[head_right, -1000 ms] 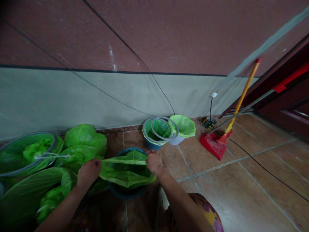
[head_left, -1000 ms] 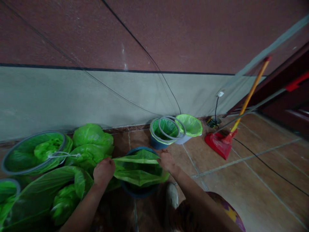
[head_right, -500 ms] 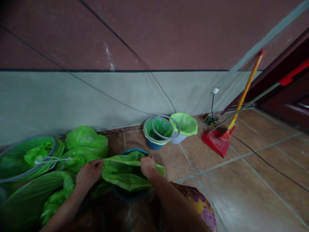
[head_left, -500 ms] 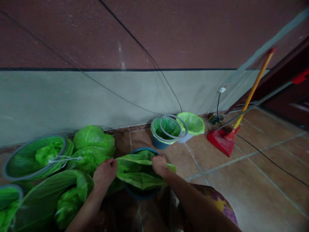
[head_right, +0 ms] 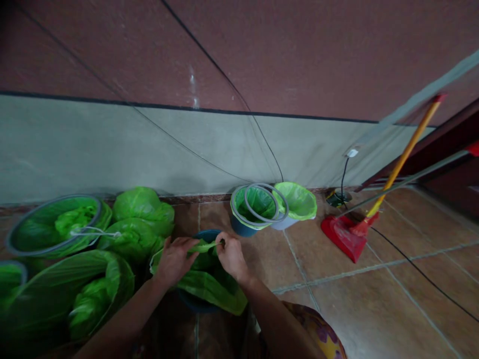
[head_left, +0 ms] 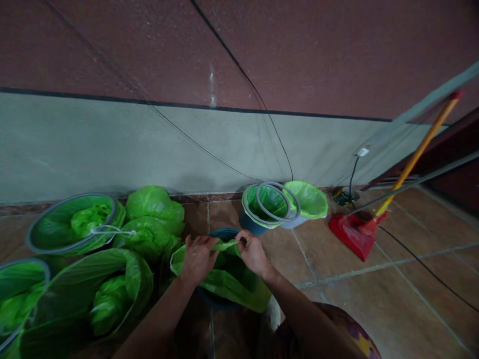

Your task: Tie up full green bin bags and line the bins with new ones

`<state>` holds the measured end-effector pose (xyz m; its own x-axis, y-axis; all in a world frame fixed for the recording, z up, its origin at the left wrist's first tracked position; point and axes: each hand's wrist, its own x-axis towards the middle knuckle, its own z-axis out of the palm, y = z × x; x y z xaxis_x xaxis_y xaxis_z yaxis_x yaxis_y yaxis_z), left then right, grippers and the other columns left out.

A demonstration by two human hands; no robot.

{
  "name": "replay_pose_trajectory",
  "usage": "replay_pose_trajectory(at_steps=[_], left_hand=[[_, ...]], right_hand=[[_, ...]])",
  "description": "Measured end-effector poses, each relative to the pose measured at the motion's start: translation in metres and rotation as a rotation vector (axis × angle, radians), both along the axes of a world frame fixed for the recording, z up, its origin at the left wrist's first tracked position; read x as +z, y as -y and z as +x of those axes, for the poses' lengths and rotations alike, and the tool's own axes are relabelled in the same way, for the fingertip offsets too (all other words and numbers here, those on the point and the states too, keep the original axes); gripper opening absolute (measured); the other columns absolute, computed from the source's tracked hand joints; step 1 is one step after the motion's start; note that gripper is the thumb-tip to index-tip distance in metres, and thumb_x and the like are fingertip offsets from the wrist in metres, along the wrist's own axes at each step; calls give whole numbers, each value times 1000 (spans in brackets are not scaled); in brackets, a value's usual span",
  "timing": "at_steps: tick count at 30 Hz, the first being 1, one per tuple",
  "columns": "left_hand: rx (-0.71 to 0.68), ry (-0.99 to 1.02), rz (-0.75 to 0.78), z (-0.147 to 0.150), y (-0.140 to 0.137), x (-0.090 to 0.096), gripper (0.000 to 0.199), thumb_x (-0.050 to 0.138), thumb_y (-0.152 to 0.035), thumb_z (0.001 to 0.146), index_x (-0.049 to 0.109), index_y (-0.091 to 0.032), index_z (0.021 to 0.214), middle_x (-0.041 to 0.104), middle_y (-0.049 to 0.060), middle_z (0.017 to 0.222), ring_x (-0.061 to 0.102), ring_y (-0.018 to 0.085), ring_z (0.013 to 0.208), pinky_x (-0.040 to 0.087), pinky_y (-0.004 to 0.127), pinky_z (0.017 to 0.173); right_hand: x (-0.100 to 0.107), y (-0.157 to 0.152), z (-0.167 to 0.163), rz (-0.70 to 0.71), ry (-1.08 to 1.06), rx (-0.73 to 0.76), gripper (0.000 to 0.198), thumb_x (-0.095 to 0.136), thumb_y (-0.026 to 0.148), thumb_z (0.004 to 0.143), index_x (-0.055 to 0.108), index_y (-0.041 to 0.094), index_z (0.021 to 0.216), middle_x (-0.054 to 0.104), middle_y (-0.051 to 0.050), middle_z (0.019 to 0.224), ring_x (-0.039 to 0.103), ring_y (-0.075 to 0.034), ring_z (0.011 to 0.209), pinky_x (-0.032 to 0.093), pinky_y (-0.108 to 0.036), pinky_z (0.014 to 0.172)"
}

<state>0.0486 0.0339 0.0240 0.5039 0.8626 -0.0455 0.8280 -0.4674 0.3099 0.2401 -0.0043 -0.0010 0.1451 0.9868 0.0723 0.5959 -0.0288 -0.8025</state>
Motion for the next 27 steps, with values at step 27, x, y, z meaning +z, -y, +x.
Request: replay_pose_trajectory(at_steps=[27], left_hand=[[-37, -25, 244, 16, 1, -12, 30, 39, -20, 94, 69, -18, 100, 70, 8, 90, 63, 22, 90, 39, 40, 98]], right_hand=[[40, -3, -1, -279, 542, 232, 27, 43, 20, 93, 70, 17, 90, 74, -10, 92, 66, -18, 87, 43, -25, 79]])
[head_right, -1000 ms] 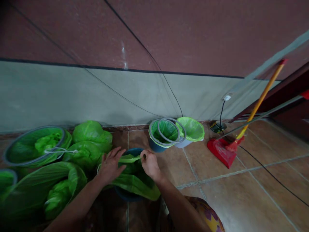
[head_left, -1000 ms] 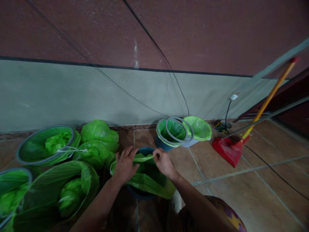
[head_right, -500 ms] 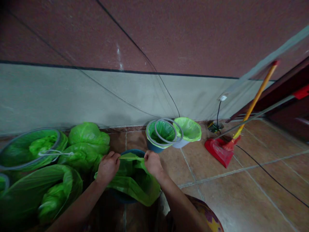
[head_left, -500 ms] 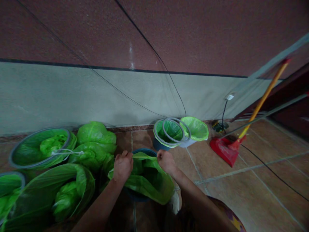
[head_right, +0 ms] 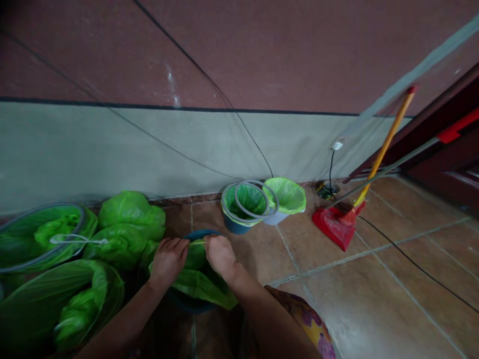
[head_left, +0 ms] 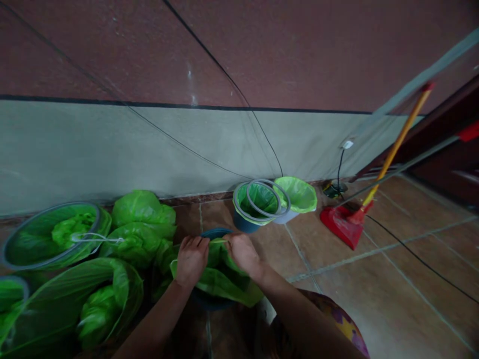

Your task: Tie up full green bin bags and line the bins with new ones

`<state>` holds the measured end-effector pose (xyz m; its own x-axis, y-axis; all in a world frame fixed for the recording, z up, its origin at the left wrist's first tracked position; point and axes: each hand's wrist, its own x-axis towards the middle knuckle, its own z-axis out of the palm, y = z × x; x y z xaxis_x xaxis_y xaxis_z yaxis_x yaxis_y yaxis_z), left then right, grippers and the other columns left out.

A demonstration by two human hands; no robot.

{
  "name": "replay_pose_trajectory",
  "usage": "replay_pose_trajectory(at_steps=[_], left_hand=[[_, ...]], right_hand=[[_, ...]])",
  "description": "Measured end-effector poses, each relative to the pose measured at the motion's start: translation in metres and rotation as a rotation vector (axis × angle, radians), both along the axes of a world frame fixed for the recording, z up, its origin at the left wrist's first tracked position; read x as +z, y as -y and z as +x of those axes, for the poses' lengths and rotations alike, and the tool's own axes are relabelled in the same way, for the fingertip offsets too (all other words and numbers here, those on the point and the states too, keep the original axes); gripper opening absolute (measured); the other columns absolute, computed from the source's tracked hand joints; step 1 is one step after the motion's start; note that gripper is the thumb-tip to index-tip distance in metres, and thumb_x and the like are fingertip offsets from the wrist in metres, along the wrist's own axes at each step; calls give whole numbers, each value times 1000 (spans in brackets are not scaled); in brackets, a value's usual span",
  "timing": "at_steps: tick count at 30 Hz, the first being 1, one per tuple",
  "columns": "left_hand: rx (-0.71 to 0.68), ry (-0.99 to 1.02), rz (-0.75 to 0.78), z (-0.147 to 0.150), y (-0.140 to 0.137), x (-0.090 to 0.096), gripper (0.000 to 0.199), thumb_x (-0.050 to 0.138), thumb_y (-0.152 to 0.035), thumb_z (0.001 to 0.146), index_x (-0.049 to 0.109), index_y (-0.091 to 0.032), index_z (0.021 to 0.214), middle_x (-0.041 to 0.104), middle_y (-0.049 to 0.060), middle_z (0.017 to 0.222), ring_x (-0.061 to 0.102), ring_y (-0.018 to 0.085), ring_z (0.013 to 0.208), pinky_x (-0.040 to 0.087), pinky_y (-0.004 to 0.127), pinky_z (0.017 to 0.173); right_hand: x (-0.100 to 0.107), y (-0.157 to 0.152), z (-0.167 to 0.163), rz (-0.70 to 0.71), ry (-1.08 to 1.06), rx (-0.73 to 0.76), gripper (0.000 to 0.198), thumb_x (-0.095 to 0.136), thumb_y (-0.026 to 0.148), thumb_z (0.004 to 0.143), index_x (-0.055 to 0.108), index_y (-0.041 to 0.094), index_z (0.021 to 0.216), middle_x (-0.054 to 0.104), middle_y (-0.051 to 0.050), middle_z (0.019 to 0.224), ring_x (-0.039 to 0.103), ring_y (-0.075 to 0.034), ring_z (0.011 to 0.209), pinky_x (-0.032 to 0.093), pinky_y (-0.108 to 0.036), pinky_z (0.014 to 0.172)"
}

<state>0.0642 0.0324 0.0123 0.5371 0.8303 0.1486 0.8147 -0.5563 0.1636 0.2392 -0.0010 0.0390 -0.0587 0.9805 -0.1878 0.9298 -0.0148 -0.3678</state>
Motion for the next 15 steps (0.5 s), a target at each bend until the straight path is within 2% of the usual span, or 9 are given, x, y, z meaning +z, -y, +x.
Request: replay_pose_trajectory(at_steps=[7, 11, 15], left_hand=[[185, -120, -128, -21, -11, -2, 34, 33, -24, 97, 67, -20, 105, 70, 8, 101, 66, 21, 90, 46, 30, 77], [266, -124, -159, -33, -18, -6, 36, 32, -24, 97, 63, -20, 114, 70, 8, 112, 68, 21, 91, 47, 29, 73], [328, -144, -176, -43, -23, -11, 34, 34, -26, 96, 64, -20, 110, 71, 8, 111, 70, 22, 90, 48, 29, 72]], right_hand=[[4, -1, 11, 20, -26, -181, 33, 40, 19, 94, 72, 15, 91, 75, -13, 91, 69, -19, 83, 41, -25, 70], [-1, -2, 27, 23, -51, -275, 34, 39, 15, 92, 73, 14, 90, 75, -13, 92, 69, -20, 85, 41, -25, 71], [0, -2, 46, -21, -81, -342, 30, 45, 13, 87, 74, 14, 84, 75, -12, 87, 68, -18, 82, 41, -24, 69]])
